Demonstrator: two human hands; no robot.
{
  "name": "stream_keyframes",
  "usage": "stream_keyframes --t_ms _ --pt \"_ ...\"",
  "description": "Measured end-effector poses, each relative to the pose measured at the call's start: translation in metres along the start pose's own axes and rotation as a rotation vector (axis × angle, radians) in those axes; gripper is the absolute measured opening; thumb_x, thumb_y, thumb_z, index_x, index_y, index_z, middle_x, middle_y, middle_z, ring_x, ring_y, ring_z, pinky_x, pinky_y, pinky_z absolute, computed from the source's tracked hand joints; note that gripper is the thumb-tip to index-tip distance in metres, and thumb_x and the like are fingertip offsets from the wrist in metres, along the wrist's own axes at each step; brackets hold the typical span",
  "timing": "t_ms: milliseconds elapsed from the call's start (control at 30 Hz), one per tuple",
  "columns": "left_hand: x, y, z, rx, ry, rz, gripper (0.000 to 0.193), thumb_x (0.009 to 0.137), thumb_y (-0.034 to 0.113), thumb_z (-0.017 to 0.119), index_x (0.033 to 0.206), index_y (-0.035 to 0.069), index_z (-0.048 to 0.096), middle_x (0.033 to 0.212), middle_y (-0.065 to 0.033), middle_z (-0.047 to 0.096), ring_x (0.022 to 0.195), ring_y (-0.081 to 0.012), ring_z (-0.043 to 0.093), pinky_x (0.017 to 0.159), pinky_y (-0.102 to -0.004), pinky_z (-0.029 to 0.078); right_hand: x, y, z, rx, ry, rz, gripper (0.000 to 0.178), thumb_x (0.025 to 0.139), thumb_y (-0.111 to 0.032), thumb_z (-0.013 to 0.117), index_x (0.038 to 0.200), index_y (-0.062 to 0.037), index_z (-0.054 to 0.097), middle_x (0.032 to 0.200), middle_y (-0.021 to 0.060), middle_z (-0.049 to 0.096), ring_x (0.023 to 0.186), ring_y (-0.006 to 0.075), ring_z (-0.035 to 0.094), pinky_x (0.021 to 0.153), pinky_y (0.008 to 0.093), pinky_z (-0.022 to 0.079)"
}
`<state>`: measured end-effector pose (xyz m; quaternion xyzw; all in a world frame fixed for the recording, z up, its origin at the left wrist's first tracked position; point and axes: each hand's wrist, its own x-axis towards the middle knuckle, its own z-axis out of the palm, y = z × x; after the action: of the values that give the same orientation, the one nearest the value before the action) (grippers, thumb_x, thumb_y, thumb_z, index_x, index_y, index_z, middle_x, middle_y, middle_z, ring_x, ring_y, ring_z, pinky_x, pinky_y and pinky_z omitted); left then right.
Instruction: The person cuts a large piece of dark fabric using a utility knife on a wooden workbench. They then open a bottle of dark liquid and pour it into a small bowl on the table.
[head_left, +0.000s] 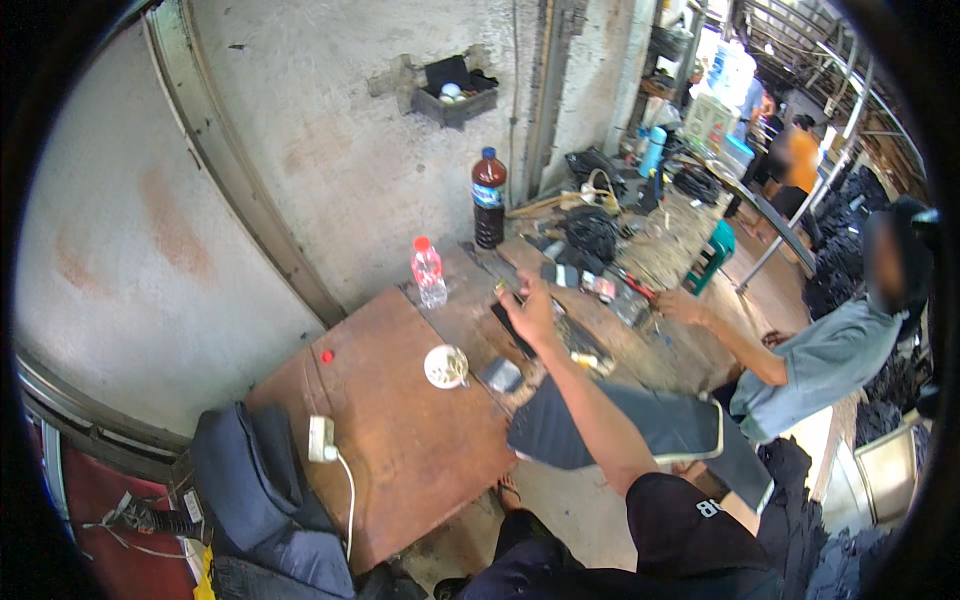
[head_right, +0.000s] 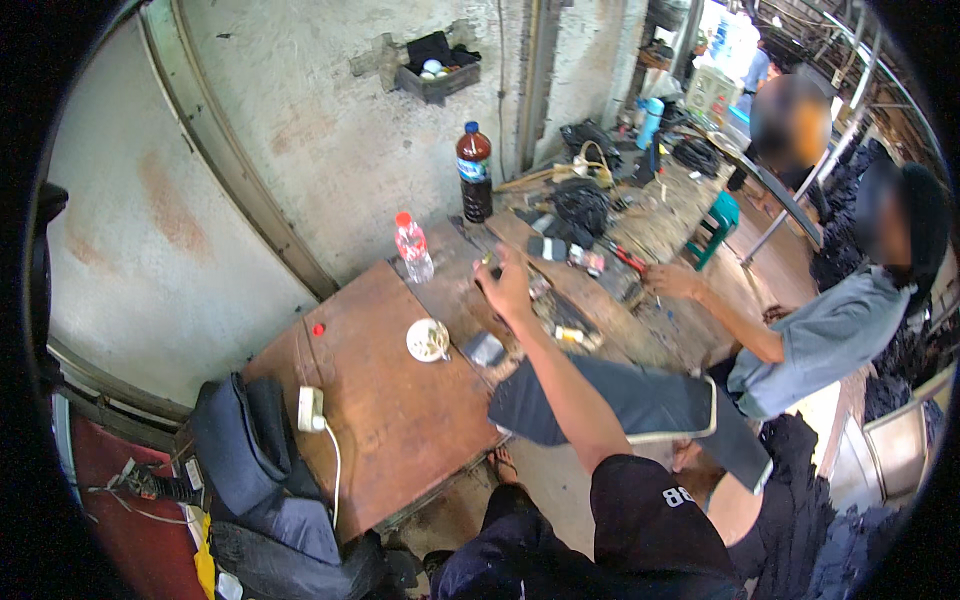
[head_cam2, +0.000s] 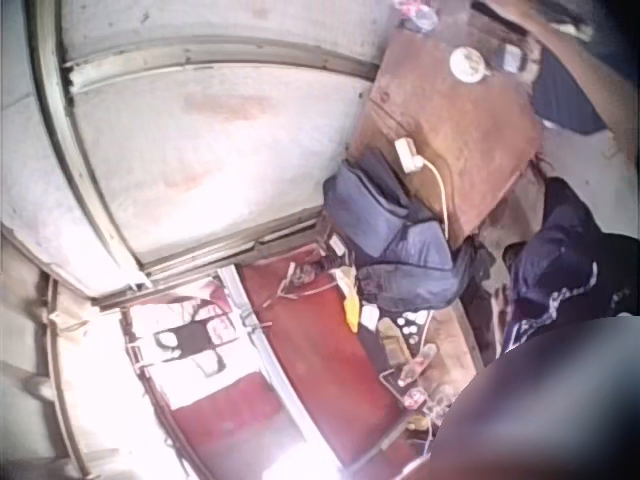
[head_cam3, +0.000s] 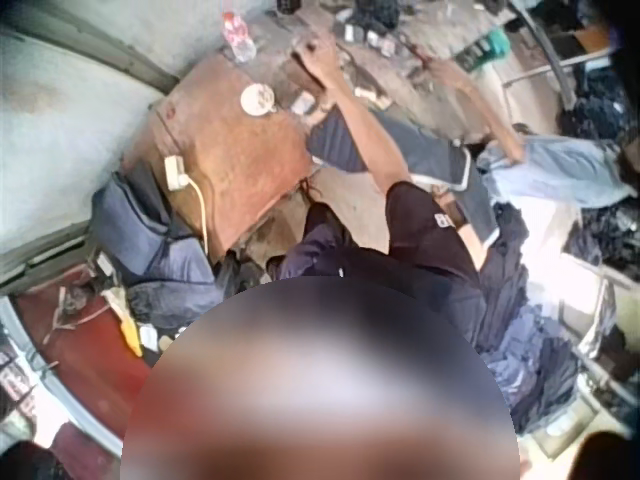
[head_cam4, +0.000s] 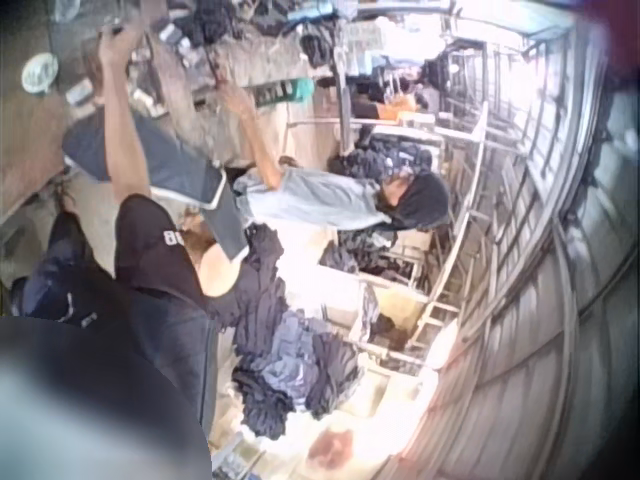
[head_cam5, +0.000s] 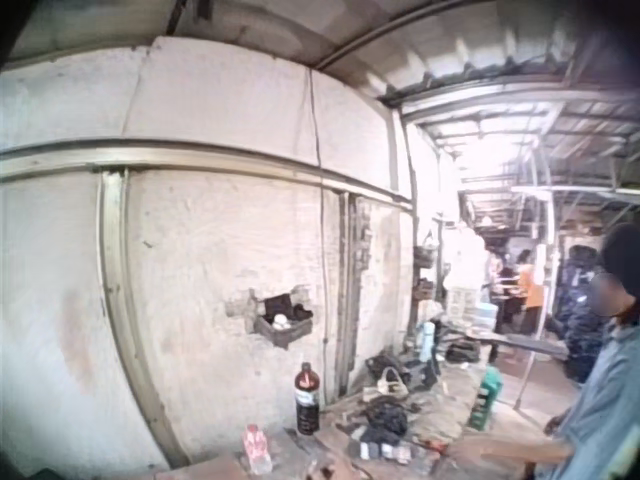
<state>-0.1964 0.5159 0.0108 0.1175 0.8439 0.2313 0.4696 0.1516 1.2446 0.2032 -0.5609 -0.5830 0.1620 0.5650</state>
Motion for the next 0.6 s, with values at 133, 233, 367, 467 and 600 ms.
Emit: stream_keyframes --t_ms 133,233,367,467,600 --pt "-0.04 0.033 0.016 -0.111 0.05 -0.067 0.033 0.1 0.033 0.069 0.107 0.001 0.072 0.092 -0.0156 0.074 0.086 -0.0271 0.068 0.078 -0.044 0.055 0.146 0.051 0.048 -0.109 0.038 -0.008 0.095 0.078 -0.051 0.091 0.142 0.0074 0.052 0.137 0.0303 0.058 0.125 0.0427 0.059 0.108 0.049 0.047" --pt "-0.06 0.04 0.027 -0.576 0.135 -0.247 0.037 0.102 0.036 0.066 0.107 0.001 0.074 0.091 -0.0153 0.074 0.086 -0.0266 0.068 0.077 -0.0438 0.054 0.198 0.075 0.081 -0.14 0.051 0.065 0.12 0.071 -0.057 0.094 0.153 0.0096 0.038 0.152 0.035 0.047 0.143 0.0473 0.047 0.119 0.0527 0.039" --pt "-0.087 0.039 0.041 -0.256 0.17 -0.199 0.053 0.103 0.053 0.061 0.118 0.005 0.076 0.099 -0.0179 0.078 0.097 -0.0309 0.075 0.084 -0.0445 0.056 0.221 0.092 0.122 -0.1 0.086 0.087 0.136 0.064 -0.05 0.101 0.158 0.0127 0.027 0.153 0.0338 0.044 0.146 0.0441 0.043 0.124 0.0493 0.034" --pt "-0.115 0.034 0.049 0.116 0.177 -0.201 0.056 0.104 0.057 0.057 0.121 0.007 0.076 0.102 -0.0187 0.08 0.1 -0.0325 0.077 0.086 -0.045 0.057 0.235 0.1 0.138 0.071 0.174 -0.017 0.13 0.063 -0.045 0.102 0.155 0.0109 0.03 0.153 0.0342 0.044 0.145 0.0466 0.045 0.125 0.0478 0.034" --pt "-0.156 0.02 0.06 0.173 0.196 -0.245 0.053 0.106 0.056 0.056 0.119 0.009 0.076 0.101 -0.017 0.08 0.098 -0.0317 0.077 0.084 -0.0445 0.057 0.247 0.099 0.147 -0.003 0.197 0.086 0.111 0.064 -0.043 0.101 0.144 0.002 0.039 0.134 0.0303 0.061 0.123 0.0478 0.061 0.105 0.0528 0.048"
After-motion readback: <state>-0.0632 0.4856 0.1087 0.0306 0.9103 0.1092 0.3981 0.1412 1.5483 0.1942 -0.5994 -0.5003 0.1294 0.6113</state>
